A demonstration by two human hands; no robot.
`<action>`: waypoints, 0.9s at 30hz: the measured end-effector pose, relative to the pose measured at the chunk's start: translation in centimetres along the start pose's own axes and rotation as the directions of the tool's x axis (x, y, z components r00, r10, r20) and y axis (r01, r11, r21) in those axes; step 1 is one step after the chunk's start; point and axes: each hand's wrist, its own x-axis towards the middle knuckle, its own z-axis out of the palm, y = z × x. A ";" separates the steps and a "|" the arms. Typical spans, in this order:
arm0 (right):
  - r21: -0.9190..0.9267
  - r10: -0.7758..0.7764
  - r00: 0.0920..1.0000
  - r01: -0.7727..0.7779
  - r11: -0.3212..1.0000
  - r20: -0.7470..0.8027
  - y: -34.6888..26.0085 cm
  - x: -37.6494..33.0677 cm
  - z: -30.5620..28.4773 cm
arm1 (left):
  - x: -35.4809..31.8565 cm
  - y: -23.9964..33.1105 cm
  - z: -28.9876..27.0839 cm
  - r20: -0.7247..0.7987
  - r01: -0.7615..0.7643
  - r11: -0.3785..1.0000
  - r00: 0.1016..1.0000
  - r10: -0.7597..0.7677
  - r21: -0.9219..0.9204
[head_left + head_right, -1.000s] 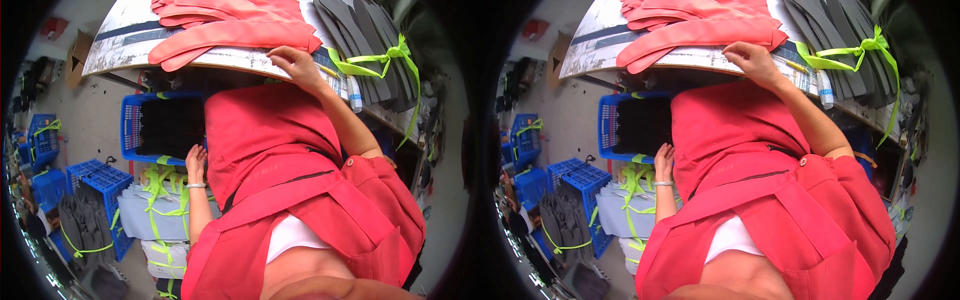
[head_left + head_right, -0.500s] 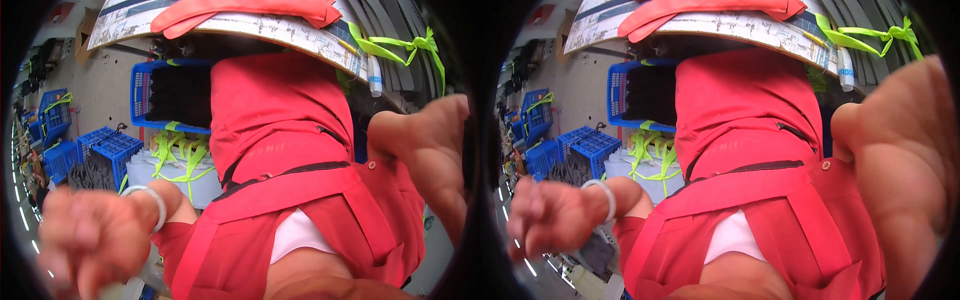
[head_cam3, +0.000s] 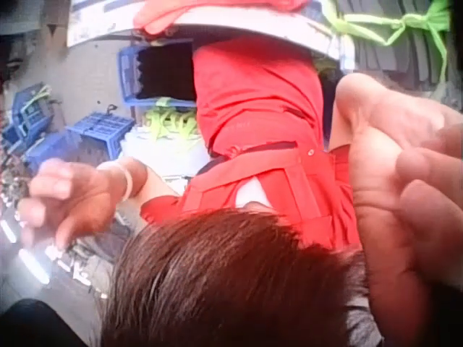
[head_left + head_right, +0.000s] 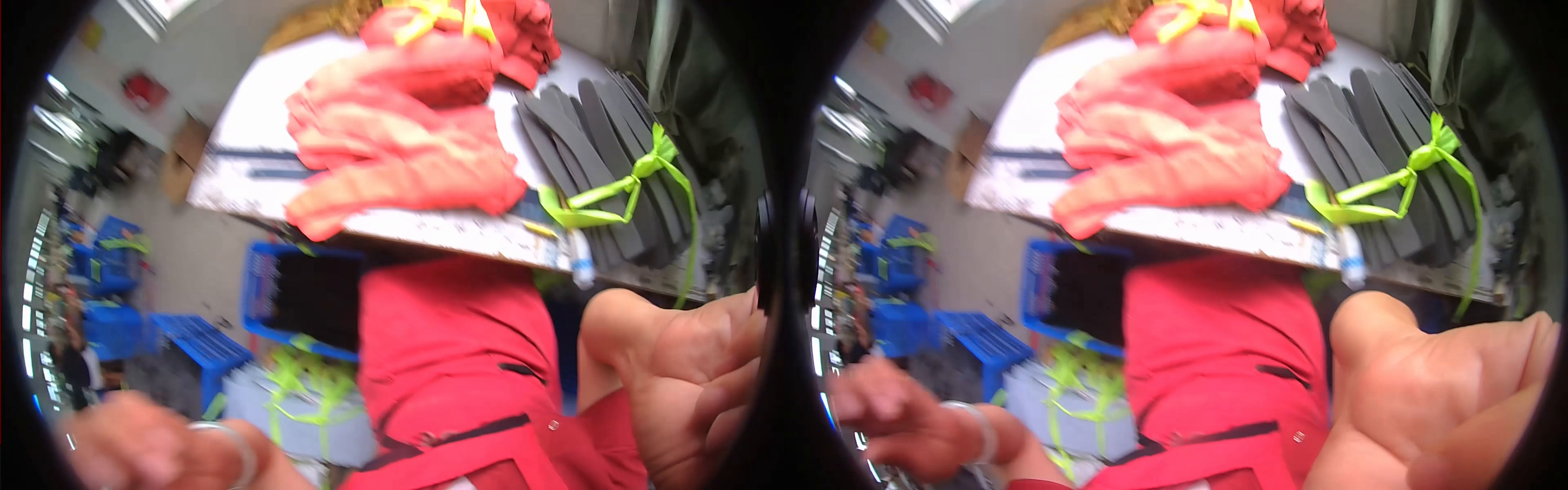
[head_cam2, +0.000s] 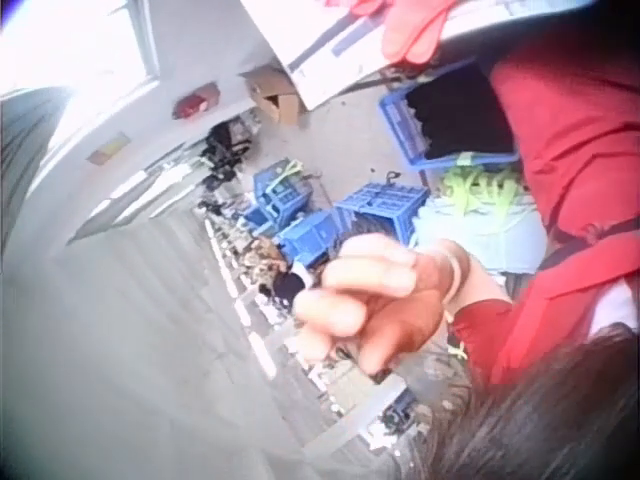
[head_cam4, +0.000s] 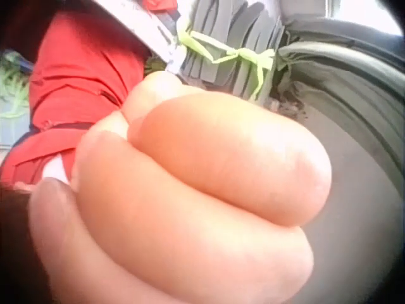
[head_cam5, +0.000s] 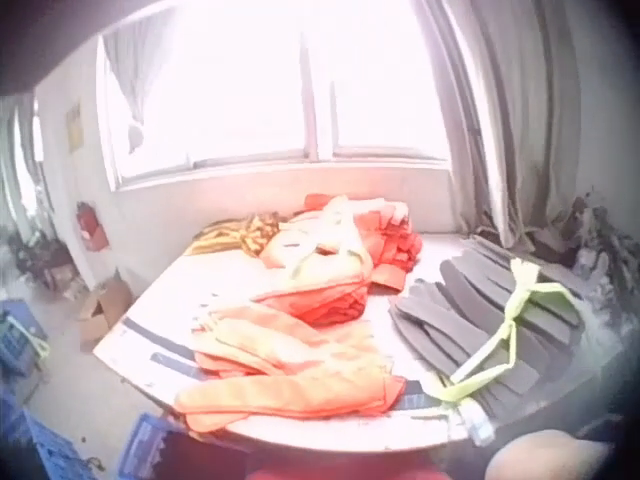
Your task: Manually assembling footwear components by inserting padding into fabric sleeves and sewing the ends.
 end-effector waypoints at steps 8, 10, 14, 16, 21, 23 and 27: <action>0.034 -0.098 0.970 0.108 0.994 -0.222 -0.5 -3.2 -2.6 | -6.2 0.4 8.0 -0.044 -0.288 0.280 0.764 0.643 -0.916; 0.047 -0.092 0.977 0.102 0.994 -0.190 -0.8 -4.0 -3.5 | -5.4 0.5 8.7 0.001 -0.225 0.311 0.809 0.588 -0.923; 0.032 -0.088 0.981 0.095 0.995 -0.173 -1.1 -1.1 0.0 | -2.0 -0.6 9.9 0.277 0.142 0.348 0.883 0.378 -0.927; 0.018 -0.079 0.982 0.083 0.996 -0.169 -0.3 -0.9 0.6 | -0.5 -2.2 11.2 0.352 0.239 0.341 0.880 0.320 -0.909; 0.047 -0.021 0.985 0.029 0.998 -0.172 -0.4 -3.2 -0.7 | -5.0 -2.5 13.2 0.551 0.478 0.524 0.834 -0.020 -0.705; 0.008 0.000 0.986 0.001 1.000 -0.164 -0.5 -6.4 -2.7 | -3.4 -2.2 12.0 -0.089 -0.055 0.903 0.996 0.019 -0.426; -0.026 0.009 0.987 -0.013 1.000 -0.158 -1.4 -4.2 -0.8 | -2.4 1.4 9.0 0.230 0.057 0.460 0.916 0.330 -0.886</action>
